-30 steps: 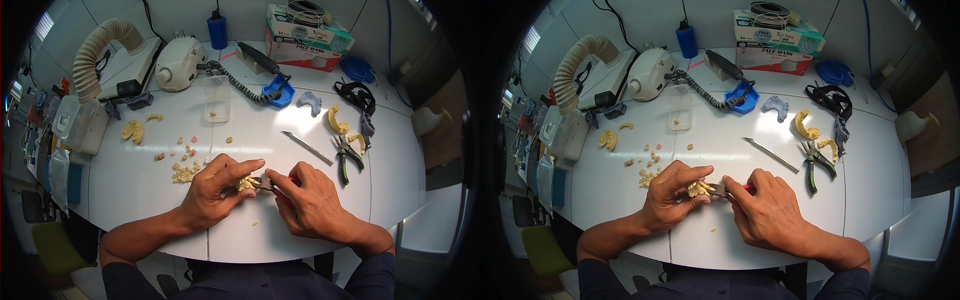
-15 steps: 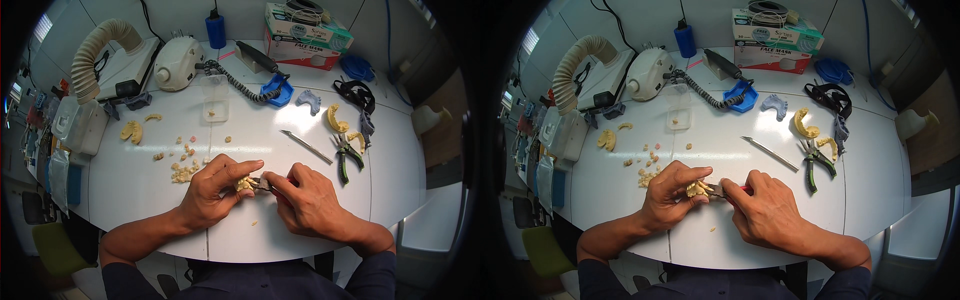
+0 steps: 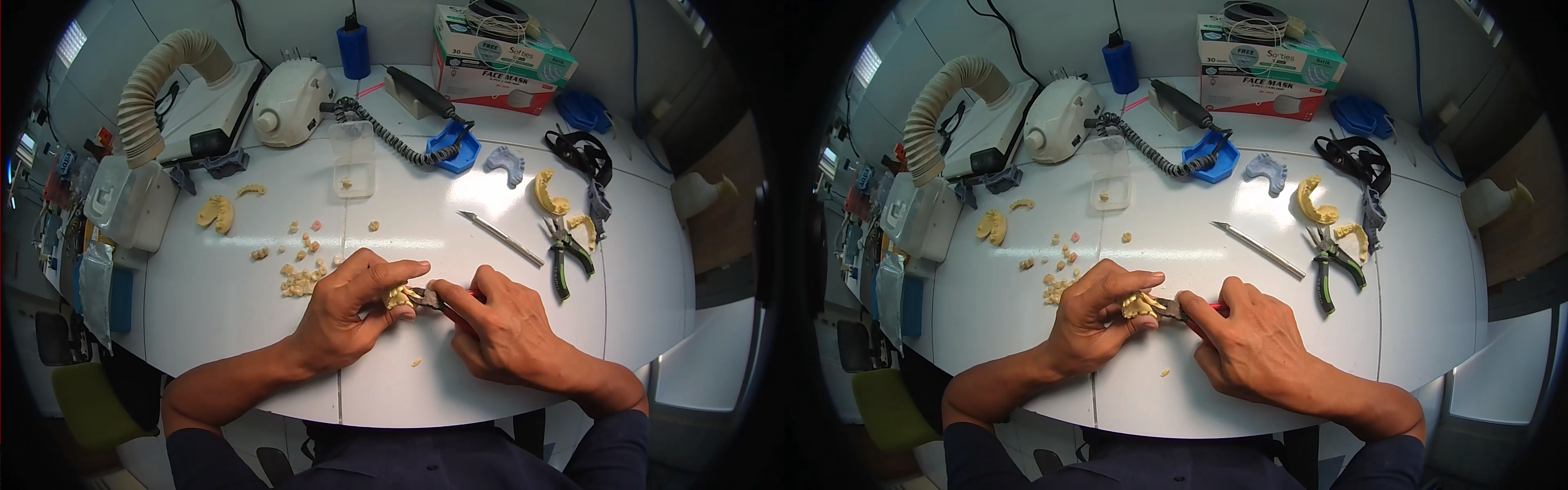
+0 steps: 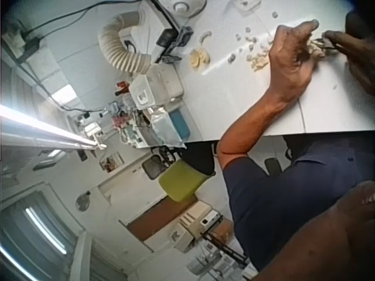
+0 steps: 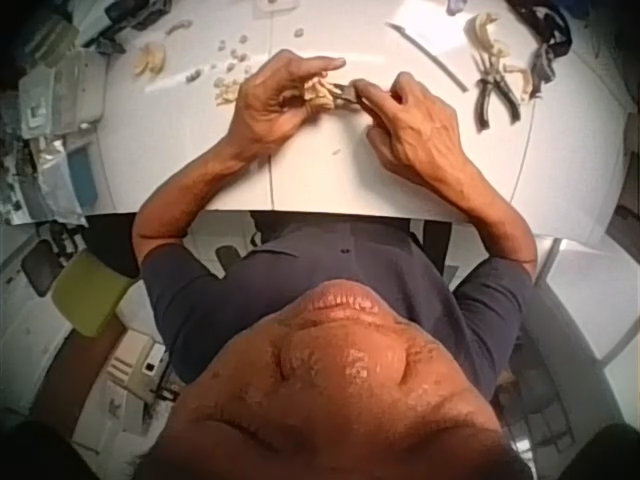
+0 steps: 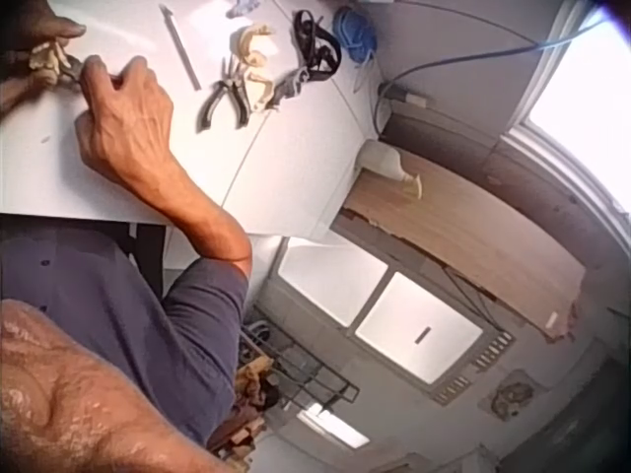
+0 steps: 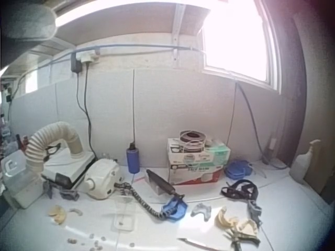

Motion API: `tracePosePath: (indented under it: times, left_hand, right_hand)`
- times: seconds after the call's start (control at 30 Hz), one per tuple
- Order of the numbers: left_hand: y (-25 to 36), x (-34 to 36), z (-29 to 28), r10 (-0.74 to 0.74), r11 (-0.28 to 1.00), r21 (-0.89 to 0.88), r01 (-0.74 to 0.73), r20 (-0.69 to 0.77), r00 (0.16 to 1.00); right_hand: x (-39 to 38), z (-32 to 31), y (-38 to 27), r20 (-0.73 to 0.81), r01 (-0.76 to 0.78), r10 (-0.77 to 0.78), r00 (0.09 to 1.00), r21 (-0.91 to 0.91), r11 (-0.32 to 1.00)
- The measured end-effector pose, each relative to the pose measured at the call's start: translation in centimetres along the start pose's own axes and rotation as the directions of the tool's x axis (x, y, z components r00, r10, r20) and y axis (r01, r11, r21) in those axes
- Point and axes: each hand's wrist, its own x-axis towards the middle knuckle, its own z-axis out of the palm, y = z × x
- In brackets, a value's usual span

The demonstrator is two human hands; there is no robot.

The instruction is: Manually trimming and refining a dental plaster cast using a scraper and pliers.

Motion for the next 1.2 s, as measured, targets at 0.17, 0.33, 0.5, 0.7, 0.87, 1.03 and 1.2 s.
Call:
tracePosePath:
  times: [0.17, 0.33, 0.5, 0.7, 0.87, 1.03, 1.2]
  left_hand:
    - [0.18, 0.10, 0.00, -0.001, 1.000, -0.021, 0.001, 0.004, 1.000]
    - [0.24, 0.21, -0.02, -0.015, 0.999, -0.037, 0.015, 0.011, 1.000]
    - [-0.43, 0.16, 0.08, 0.028, 0.999, -0.016, -0.027, 0.008, 1.000]
    - [-0.48, 0.09, 0.03, 0.002, 1.000, -0.024, -0.002, 0.018, 1.000]
    - [-0.54, 0.05, 0.09, -0.004, 0.999, -0.042, 0.005, 0.033, 0.999]
    - [-0.41, 0.08, 0.03, -0.020, 0.998, -0.061, 0.023, 0.049, 0.999]
    - [-0.46, 0.12, -0.03, -0.043, 0.997, -0.056, 0.047, 0.062, 0.997]
  right_hand:
    - [0.03, -0.11, -0.04, 0.002, 0.004, -0.004, 1.000, -0.001, 1.000]
    - [0.05, -0.16, -0.06, 0.007, -0.003, 0.003, 1.000, 0.000, 1.000]
    - [0.08, -0.21, -0.09, 0.011, -0.003, 0.003, 1.000, -0.002, 1.000]
    - [0.03, -0.29, -0.16, 0.022, -0.015, 0.015, 1.000, 0.003, 1.000]
    - [0.00, -0.30, -0.21, 0.037, -0.022, 0.022, 0.999, -0.009, 1.000]
    - [-0.02, -0.37, -0.21, 0.042, -0.021, 0.021, 0.999, 0.000, 1.000]
    - [-0.03, -0.45, -0.22, 0.043, -0.027, 0.027, 0.999, -0.012, 1.000]
